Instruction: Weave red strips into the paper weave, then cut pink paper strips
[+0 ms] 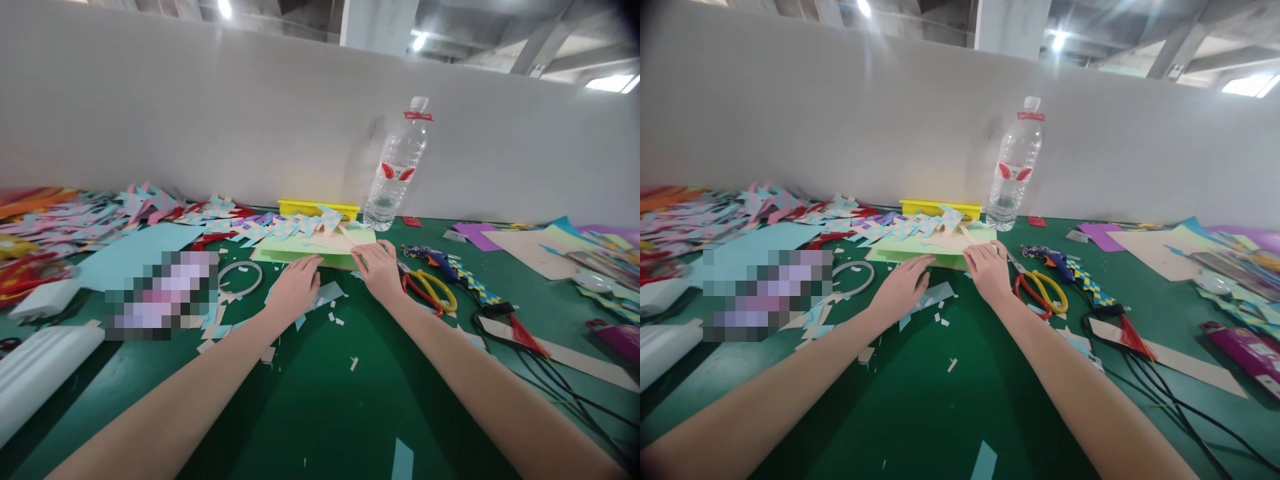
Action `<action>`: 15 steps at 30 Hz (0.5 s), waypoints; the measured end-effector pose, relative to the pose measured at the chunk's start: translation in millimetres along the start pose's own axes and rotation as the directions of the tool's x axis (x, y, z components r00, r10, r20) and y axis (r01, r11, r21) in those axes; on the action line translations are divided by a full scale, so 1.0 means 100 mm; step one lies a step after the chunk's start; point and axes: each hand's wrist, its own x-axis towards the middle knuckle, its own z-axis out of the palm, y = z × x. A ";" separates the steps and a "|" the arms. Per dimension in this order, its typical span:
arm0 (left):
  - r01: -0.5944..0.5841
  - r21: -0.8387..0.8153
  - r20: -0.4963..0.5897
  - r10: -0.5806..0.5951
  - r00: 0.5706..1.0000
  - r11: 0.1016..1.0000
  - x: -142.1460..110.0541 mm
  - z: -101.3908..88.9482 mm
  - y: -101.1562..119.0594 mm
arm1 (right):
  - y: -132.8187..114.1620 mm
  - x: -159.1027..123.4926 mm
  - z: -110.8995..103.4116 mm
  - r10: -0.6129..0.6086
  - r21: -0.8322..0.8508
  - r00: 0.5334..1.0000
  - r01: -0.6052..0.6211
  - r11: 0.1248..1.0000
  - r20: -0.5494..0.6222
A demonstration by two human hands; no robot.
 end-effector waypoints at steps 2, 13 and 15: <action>-0.002 -0.025 0.006 0.002 1.000 1.000 0.00 0.02 -0.01 | -0.01 0.00 -0.01 -0.036 0.028 0.999 0.036 0.999 0.012; -0.066 0.021 0.046 0.065 0.997 0.998 0.00 0.07 -0.03 | -0.09 -0.06 0.09 -0.142 0.056 0.958 0.132 0.990 0.248; -0.073 0.034 0.042 0.071 0.997 0.997 0.00 0.06 -0.03 | -0.05 -0.07 0.13 -0.067 0.037 0.970 0.060 0.998 0.235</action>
